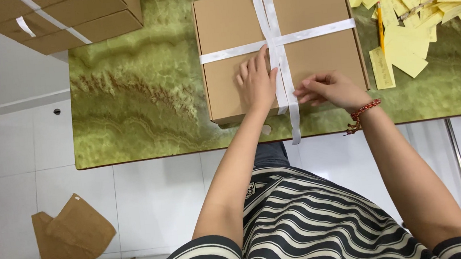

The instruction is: The person places a folded black cloth into a clear plastic bag and seals it. They then place the bagged item into a cardboard box, close the box, and tie a white ribbon around it in a decorative bow.

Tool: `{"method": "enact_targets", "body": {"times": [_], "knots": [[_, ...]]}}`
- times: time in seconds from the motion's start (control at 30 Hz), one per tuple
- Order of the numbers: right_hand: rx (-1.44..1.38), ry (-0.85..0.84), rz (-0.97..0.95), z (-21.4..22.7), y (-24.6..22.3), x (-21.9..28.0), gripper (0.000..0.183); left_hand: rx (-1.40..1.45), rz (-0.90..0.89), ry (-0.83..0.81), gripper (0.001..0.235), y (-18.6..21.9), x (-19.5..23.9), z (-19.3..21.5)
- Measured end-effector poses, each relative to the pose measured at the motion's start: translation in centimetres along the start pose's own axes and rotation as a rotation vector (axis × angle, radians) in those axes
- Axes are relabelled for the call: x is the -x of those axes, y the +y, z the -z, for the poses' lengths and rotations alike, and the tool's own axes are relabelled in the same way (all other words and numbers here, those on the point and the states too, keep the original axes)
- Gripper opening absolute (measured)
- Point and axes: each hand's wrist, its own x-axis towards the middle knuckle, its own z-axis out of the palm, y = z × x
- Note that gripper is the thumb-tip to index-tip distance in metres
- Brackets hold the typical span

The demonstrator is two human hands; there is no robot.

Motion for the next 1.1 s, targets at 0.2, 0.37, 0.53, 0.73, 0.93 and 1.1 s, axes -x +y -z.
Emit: {"method": "enact_targets", "body": {"times": [0.2,0.37,0.53,0.73,0.93,1.1], "knots": [[-0.098,0.143,0.084,-0.9,1.2,-4.3,0.029,0.133,0.116,0.001,0.063,1.2,-1.5,0.2],[-0.086,0.156,0.172,-1.7,0.2,-8.0,0.032,0.599,0.229,-0.033,0.057,-2.3,-2.6,-2.0],[-0.156,0.130,0.184,-3.7,-1.9,-9.2,0.023,0.809,0.303,-0.133,0.054,-5.4,-2.4,-1.4],[-0.193,0.142,0.199,-3.3,-3.8,-5.3,0.022,1.112,0.333,-0.247,0.061,-3.4,-2.4,2.0],[-0.149,-0.037,0.147,-1.8,-3.5,-1.3,0.021,1.107,0.455,-0.165,0.059,-1.9,-4.6,0.7],[0.004,-0.244,0.025,-1.5,-5.8,-0.3,0.035,1.187,0.578,-0.124,0.061,-1.8,-4.7,0.2]]}}
